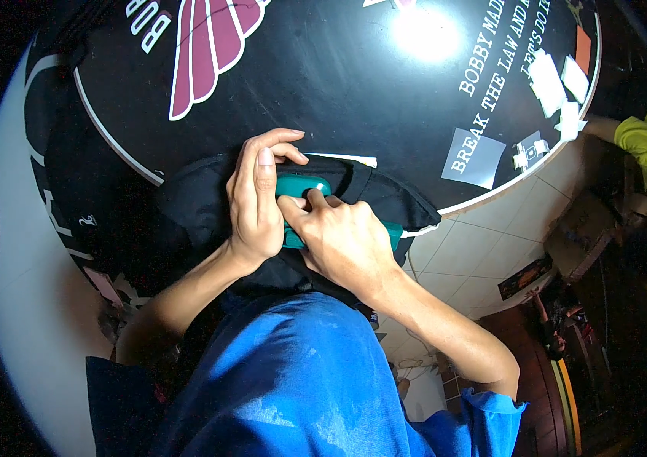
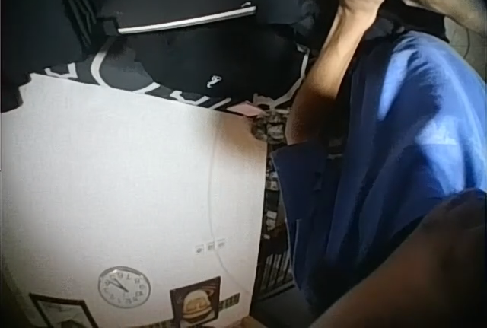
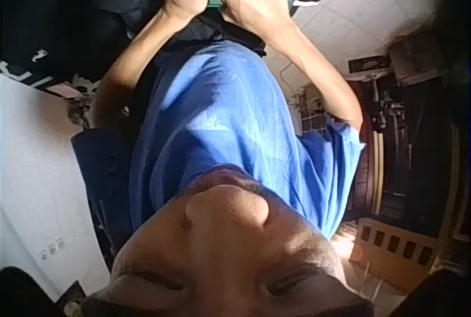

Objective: The person is attaching tags to t-shirts and folding them on a round table.

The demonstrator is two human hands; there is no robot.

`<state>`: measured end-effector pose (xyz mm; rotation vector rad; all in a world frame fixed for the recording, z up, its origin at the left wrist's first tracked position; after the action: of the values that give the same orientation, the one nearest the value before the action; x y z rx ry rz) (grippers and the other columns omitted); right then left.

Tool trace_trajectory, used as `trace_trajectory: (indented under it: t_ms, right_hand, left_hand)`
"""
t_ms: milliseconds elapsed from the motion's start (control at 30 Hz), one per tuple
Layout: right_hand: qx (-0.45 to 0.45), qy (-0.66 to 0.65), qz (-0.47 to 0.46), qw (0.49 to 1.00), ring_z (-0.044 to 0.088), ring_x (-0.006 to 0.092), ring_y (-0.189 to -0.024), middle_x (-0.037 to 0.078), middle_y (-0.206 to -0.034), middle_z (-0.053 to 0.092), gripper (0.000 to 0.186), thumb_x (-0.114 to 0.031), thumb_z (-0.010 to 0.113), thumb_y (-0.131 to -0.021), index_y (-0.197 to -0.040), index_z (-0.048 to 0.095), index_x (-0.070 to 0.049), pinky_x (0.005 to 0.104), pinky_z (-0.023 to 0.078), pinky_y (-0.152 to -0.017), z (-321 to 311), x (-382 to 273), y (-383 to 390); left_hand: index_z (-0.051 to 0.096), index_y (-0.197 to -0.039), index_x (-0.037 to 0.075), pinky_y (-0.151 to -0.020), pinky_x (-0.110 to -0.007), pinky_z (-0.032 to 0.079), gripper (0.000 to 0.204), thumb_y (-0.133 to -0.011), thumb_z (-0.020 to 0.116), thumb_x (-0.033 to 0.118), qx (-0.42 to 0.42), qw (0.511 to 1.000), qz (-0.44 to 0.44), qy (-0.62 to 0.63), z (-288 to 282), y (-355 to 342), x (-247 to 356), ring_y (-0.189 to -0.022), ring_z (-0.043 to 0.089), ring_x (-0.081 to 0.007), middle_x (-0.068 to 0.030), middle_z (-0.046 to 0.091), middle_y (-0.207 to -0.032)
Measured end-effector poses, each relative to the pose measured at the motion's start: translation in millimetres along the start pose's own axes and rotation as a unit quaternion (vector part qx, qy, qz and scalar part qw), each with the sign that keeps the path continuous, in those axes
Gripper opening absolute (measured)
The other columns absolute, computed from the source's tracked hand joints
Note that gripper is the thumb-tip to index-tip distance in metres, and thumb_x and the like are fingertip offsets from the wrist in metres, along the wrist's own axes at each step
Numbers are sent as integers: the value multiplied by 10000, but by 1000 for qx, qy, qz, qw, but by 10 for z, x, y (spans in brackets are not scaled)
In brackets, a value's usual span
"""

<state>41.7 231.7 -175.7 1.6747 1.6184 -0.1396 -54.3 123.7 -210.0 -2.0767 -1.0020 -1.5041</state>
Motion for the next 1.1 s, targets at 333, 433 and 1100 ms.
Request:
trace_trajectory:
  t_ms: [333,433,1100]
  right_hand:
    - [0,1,-4,1000,802,321,-776,179,-1005,717,495,-109,856,-755,-1154,565,-69,414,653,-625,6,-3,9]
    - [0,-1,-4,1000,802,321,-776,179,-998,715,492,-106,851,-755,-1153,564,-66,414,652,-623,-1,-5,1]
    - [15,-3,-7,1000,794,321,-745,178,-959,713,452,-91,836,-765,-1115,550,-67,417,640,-613,17,12,16]
  left_hand:
    - [643,-1349,-55,-943,-366,541,470,-1234,283,224,2,1000,6,-7,5,15,0,-1015,697,-207,-157,717,-1173]
    - [643,-1346,-56,-940,-367,542,474,-1235,280,228,-3,1000,2,-5,-5,10,3,-1011,698,-207,-158,720,-1179]
    - [645,-1337,-64,-943,-363,548,471,-1233,279,214,8,1000,5,5,20,0,15,-1024,712,-210,-167,723,-1212]
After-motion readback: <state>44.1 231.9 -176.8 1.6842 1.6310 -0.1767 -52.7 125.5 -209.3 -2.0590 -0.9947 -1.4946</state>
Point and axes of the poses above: each hand's wrist, its own y-axis away from the middle knuckle, its own z-axis out of the palm, x = y × z, the point moved 4 cm from there along -y, towards the middle knuckle
